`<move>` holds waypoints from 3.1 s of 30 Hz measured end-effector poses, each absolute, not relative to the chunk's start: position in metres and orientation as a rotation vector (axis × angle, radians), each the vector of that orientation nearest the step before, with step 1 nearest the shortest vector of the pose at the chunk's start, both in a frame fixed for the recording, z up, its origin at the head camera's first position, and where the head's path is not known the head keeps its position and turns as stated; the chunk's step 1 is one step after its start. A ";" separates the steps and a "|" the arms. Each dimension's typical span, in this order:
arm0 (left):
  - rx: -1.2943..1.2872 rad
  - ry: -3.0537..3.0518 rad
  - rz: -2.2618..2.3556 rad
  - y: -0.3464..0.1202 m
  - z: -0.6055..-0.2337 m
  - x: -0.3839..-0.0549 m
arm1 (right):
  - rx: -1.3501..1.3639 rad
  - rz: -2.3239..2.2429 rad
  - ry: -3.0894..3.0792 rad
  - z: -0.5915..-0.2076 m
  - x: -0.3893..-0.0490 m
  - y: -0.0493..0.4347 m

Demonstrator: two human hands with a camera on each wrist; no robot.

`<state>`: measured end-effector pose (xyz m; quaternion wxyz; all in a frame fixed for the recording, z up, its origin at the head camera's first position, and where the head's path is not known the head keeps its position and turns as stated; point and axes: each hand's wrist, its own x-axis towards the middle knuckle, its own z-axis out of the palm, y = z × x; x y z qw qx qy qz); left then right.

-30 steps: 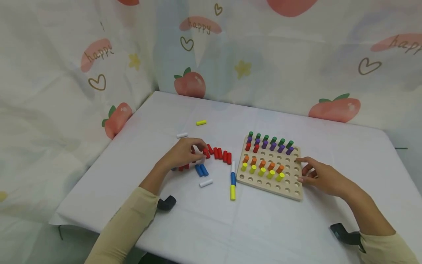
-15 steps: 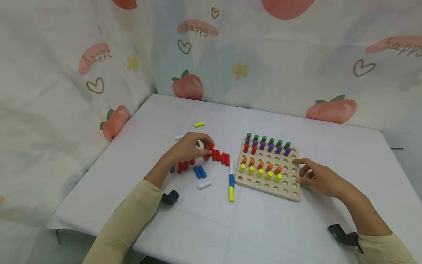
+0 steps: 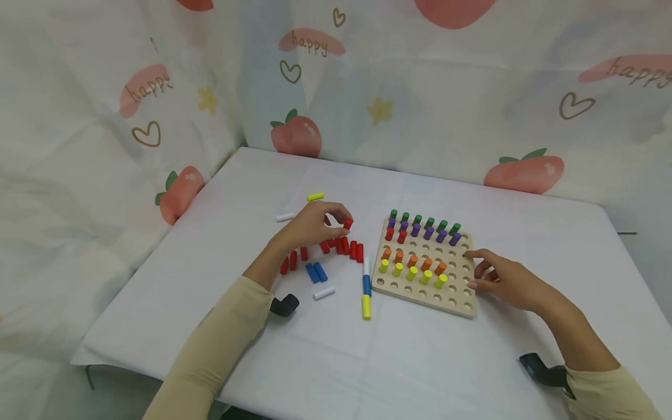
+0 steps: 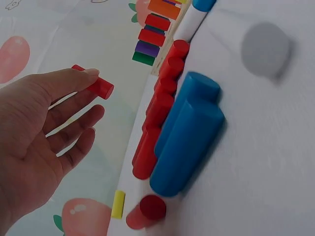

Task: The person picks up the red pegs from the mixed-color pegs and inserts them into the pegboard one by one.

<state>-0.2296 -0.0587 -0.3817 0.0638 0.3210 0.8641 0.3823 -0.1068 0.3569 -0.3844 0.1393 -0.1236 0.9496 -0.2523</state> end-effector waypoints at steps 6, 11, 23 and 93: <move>1.006 2.551 1.186 -0.042 -0.379 -0.234 | -0.359 -0.732 2.742 -0.386 -0.107 0.360; 0.989 2.516 1.204 -0.028 -0.377 -0.236 | -0.363 -0.743 2.736 -0.385 -0.107 0.359; 1.020 2.455 1.225 0.005 -0.374 -0.243 | -0.394 -0.744 2.736 -0.384 -0.107 0.361; 1.006 2.362 1.242 0.079 -0.403 -0.232 | -0.334 -0.734 2.725 -0.382 -0.106 0.357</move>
